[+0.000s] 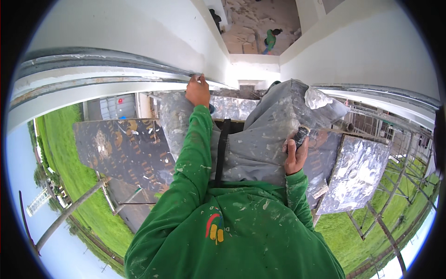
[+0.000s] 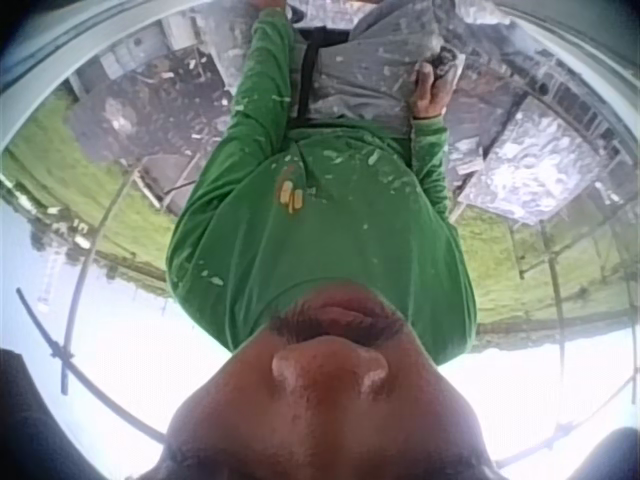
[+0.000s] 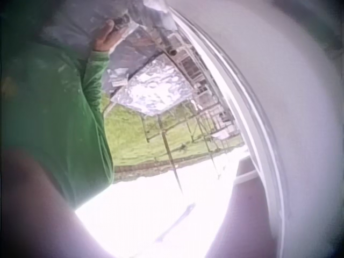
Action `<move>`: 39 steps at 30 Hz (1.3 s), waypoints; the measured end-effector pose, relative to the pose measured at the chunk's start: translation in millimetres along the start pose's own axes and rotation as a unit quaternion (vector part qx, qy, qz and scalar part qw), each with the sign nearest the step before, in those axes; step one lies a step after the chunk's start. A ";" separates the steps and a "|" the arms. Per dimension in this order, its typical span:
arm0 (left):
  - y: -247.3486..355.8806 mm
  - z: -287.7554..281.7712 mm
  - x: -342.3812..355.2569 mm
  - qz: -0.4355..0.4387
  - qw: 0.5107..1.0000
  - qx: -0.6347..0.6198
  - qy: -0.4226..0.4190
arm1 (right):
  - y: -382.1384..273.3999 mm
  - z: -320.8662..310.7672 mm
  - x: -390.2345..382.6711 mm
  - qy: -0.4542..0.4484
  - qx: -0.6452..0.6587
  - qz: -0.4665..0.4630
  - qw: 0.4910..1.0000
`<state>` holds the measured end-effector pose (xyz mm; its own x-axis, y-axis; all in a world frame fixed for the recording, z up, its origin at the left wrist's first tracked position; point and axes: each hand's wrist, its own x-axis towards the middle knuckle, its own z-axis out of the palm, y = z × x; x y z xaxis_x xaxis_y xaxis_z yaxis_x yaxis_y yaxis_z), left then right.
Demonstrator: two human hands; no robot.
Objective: The person applies plaster to a vertical wall surface using a trowel and a smaller finishing tool. They repeatedly scoop plaster from a hawk, spread it along a vertical joint, and smooth the surface. The work is performed on scaffolding with a green field visible in the background.
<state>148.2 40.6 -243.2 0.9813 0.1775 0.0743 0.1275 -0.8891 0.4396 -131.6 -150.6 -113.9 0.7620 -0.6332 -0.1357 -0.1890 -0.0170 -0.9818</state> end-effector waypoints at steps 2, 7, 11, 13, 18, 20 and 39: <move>-1.6 6.3 -0.5 0.011 1.000 -0.007 0.021 | 0.6 0.1 -0.2 0.003 -0.006 0.002 1.000; -4.1 14.1 2.2 0.002 1.000 -0.015 0.020 | -0.4 1.1 -0.6 -0.007 -0.003 0.009 1.000; -4.3 18.6 2.7 -0.002 0.999 -0.017 0.038 | 3.2 -0.6 -0.2 -0.011 -0.020 0.003 1.000; -3.7 17.9 1.7 0.006 0.999 -0.021 0.029 | 3.9 -1.1 0.1 -0.012 -0.024 0.002 1.000; -0.9 14.1 -0.9 0.011 1.000 -0.012 0.017 | 0.2 2.2 1.0 -0.004 0.008 0.005 1.000; -1.1 14.7 -1.4 0.018 1.000 -0.005 0.025 | 1.1 2.0 1.3 -0.007 0.009 0.008 1.000; -10.7 18.6 -3.6 -0.002 0.996 -0.093 0.012 | 4.4 2.6 2.1 -0.015 -0.019 -0.005 1.000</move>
<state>146.0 41.6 -264.7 0.9769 0.1922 0.0933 0.0994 -0.7956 0.5976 -129.2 -150.1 -118.9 0.7820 -0.6096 -0.1298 -0.2037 -0.0532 -0.9776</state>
